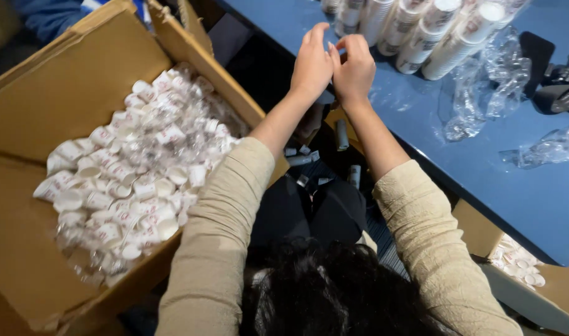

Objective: Sorting and stacking small paper cups from a large cardboard box onto a table.

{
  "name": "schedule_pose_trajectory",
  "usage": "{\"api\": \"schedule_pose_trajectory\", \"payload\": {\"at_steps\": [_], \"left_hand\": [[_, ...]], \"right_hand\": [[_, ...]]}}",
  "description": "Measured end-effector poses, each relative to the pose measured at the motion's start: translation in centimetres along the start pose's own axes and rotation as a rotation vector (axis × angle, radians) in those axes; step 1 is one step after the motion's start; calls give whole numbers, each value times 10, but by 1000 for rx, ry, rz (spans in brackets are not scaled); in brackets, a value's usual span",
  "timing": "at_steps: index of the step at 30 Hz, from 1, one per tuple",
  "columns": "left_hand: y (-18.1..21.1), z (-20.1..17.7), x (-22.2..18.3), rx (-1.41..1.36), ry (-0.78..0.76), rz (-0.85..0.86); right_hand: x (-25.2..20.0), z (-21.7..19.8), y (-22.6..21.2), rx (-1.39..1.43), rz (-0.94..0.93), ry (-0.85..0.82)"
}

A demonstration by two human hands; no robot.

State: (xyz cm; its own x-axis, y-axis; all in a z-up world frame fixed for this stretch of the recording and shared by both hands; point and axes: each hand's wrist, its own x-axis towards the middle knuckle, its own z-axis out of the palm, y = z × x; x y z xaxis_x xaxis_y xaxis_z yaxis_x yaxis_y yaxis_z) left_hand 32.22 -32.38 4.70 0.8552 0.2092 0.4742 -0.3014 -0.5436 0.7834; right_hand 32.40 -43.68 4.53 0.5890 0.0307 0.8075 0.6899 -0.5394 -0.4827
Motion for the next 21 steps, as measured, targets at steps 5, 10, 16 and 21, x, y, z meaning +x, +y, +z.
{"api": "schedule_pose_trajectory", "payload": {"at_steps": [5,10,16,21], "left_hand": [[7,-181,-62,213,4,116],[-63,-346,-142,604,-107,-135],[-171,-445,-213,801,-7,-308],[-240,-423,-263,1165,-266,-448]], "right_hand": [[-2,30,-137,180,-228,-245],[-39,97,-257,326,-469,-800],[-90,202,-325,205,-618,-1381],[-124,263,-311,-167,-732,-1367]]}}
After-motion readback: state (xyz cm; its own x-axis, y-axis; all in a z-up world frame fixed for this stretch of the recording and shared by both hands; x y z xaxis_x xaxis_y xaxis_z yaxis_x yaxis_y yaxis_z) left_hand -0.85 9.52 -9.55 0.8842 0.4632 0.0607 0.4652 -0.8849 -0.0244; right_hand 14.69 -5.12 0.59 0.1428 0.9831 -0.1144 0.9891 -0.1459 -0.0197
